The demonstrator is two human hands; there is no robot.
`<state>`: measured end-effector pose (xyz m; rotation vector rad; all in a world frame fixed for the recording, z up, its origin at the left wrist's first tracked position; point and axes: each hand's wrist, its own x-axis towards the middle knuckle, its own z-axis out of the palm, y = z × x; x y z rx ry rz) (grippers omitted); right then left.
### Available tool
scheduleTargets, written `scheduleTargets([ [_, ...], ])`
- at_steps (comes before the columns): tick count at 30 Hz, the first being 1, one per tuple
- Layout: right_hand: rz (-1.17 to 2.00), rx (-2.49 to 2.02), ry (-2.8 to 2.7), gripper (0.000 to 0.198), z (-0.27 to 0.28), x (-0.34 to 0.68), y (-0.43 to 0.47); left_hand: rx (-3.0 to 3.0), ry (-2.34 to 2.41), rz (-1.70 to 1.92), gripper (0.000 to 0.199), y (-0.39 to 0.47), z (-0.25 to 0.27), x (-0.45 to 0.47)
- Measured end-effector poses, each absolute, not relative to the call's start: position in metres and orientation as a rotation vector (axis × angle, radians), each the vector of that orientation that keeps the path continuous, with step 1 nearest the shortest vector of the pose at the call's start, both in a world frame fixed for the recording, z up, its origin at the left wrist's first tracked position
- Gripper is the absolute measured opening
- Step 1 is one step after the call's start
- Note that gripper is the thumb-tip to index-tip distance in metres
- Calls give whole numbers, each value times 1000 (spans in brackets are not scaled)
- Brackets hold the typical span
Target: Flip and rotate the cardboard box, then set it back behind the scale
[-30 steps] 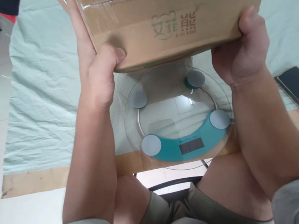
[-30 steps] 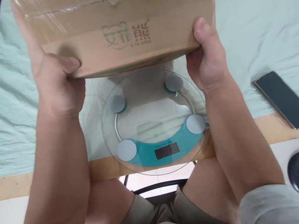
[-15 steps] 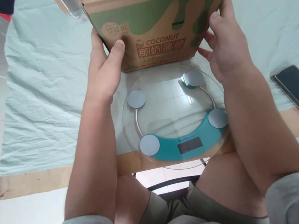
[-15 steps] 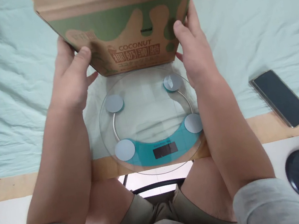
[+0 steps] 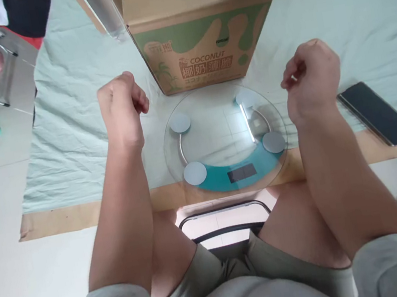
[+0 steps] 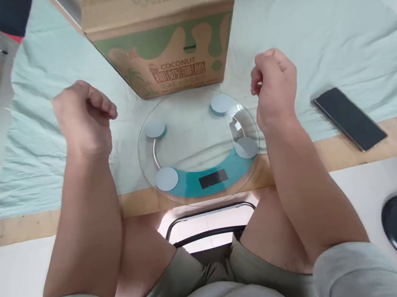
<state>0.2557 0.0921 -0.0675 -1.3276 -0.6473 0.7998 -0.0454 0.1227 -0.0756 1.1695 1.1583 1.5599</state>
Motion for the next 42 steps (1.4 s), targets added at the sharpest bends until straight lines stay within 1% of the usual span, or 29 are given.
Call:
scheduleTargets([
  [4,903,-1378,-436,30,-79,267,78,972,1114,1637,54,99,-71,-44],
  [7,898,-1363,-369,38,-87,273,58,776,1089,1689,57,76,-72,-47],
  [11,842,-1339,-354,45,-91,276,40,626,1119,1627,59,53,-82,-53],
  [14,758,-1326,-373,40,-92,277,42,640,1125,1571,58,47,-89,-54],
  [17,708,-1338,-370,34,-93,277,50,558,1119,1540,53,52,-95,-54],
  [21,691,-1351,-366,34,-94,278,55,460,1137,1557,52,60,-98,-53],
  [25,677,-1380,-349,32,-90,278,56,527,1098,1541,49,62,-88,-50],
  [29,670,-1394,-362,26,-88,278,60,690,1051,1631,43,62,-77,-51],
  [34,662,-1420,-347,32,-86,273,66,760,1107,1669,40,64,-75,-55],
  [38,588,-1380,-408,41,-73,259,70,769,1153,1667,43,75,-69,-53],
  [40,551,-1354,-486,45,-62,250,75,768,1167,1724,54,87,-64,-51],
  [42,551,-1323,-580,48,-51,242,86,857,1191,1812,70,102,-60,-50],
])
